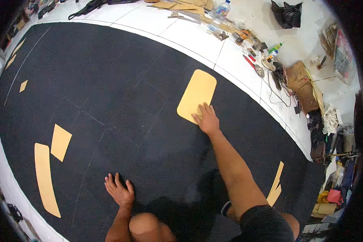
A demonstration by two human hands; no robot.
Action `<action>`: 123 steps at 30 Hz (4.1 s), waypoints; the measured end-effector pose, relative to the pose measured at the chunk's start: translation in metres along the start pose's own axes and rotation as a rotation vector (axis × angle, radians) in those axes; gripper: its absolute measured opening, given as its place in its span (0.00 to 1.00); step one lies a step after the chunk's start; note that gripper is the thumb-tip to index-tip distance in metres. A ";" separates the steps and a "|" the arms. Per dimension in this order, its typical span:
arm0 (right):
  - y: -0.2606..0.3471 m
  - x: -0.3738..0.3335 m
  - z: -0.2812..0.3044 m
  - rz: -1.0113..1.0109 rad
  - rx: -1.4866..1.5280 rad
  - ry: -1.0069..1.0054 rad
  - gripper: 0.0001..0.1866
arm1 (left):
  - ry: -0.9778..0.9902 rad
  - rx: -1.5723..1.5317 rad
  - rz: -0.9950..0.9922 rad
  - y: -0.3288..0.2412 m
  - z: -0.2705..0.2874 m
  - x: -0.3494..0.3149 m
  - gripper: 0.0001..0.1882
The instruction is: The person arranges cardboard pattern templates across a large sheet of black fabric and traces around their outlines onto the fabric using a marking tool.
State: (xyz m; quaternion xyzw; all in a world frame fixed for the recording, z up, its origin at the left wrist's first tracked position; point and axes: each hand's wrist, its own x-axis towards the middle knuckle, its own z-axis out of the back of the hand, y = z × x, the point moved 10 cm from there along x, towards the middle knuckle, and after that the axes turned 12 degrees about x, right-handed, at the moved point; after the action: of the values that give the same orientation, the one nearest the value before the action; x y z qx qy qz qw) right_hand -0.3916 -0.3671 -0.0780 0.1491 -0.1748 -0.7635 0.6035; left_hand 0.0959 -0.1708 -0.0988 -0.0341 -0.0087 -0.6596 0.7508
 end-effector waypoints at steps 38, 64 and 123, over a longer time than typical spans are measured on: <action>0.069 -0.062 -0.026 0.450 -0.015 0.187 0.30 | 0.058 0.015 0.007 0.010 0.002 -0.001 0.30; 0.112 -0.064 -0.049 0.682 0.014 0.346 0.36 | 0.094 -0.237 0.308 -0.086 0.023 -0.064 0.30; 0.063 -0.035 -0.035 0.624 0.059 0.269 0.32 | 0.188 -0.187 0.279 -0.098 0.012 -0.053 0.35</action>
State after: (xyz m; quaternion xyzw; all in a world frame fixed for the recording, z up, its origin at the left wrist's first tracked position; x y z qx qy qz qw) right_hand -0.3133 -0.3496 -0.0801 0.2054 -0.1528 -0.5101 0.8211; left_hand -0.0077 -0.1298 -0.0865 -0.0429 0.1274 -0.5472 0.8261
